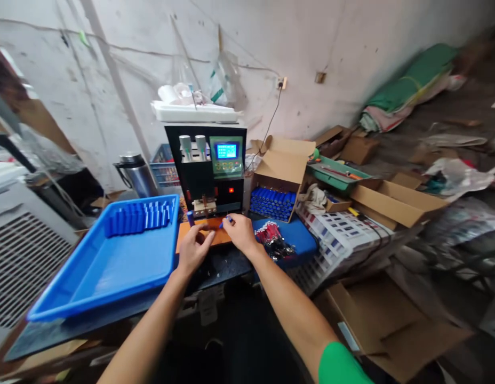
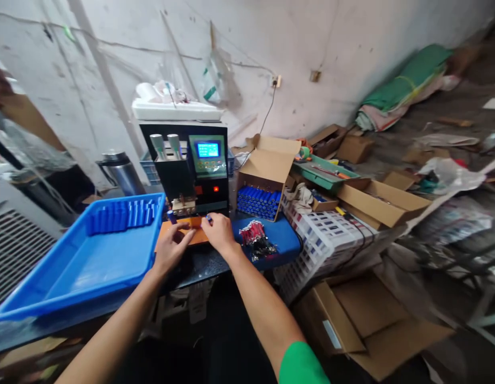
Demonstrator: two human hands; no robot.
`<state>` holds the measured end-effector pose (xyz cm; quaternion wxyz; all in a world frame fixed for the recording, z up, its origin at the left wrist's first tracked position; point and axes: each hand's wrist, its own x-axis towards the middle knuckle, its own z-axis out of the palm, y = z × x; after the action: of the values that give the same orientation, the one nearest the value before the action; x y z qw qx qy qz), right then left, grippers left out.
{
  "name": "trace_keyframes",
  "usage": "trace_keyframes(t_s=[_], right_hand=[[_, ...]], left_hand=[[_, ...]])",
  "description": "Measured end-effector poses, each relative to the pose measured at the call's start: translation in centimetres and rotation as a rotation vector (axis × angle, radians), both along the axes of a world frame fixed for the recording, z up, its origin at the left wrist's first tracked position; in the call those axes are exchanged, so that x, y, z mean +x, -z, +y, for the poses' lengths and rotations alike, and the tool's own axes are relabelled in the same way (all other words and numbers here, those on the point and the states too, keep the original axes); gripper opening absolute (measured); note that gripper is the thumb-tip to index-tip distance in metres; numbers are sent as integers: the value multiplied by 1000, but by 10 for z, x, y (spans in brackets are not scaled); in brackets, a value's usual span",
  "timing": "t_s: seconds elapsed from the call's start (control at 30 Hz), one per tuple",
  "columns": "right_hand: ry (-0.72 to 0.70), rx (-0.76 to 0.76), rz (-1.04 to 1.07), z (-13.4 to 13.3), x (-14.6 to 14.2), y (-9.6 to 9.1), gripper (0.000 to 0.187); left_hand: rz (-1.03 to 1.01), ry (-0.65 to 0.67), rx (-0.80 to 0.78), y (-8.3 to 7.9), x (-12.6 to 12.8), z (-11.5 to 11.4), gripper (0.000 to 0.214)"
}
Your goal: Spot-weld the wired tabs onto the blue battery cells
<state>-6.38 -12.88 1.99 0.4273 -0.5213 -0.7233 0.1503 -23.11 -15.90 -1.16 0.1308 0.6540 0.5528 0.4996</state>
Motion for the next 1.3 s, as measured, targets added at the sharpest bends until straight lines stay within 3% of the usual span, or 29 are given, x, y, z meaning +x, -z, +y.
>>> trace_keyframes(t_s=[0.17, 0.27, 0.4, 0.53, 0.77, 0.9, 1.0, 1.17, 1.3], right_hand=[[244, 169, -268, 16, 84, -12, 37], [375, 109, -527, 35, 127, -18, 42], [461, -28, -794, 60, 150, -20, 41], [477, -131, -907, 74, 153, -22, 40], [430, -241, -911, 83, 164, -37, 30], [464, -166, -834, 69, 161, -39, 36], [391, -78, -721, 51, 147, -31, 34], [69, -260, -662, 37, 116, -3, 19], [77, -345, -700, 38, 94, 14, 17]], left_hand=[[32, 19, -18, 2, -5, 0, 36], [50, 8, -24, 6, -6, 1, 36], [51, 8, -32, 8, -8, 1, 37], [56, 15, -32, 9, -9, 1, 37], [50, 24, -58, 11, -5, 2, 38], [44, 22, -60, 10, -2, 2, 37], [52, 33, -44, 9, -1, 2, 34], [79, 1, -35, 8, 0, 2, 32], [83, -4, -37, 9, 2, 1, 31]])
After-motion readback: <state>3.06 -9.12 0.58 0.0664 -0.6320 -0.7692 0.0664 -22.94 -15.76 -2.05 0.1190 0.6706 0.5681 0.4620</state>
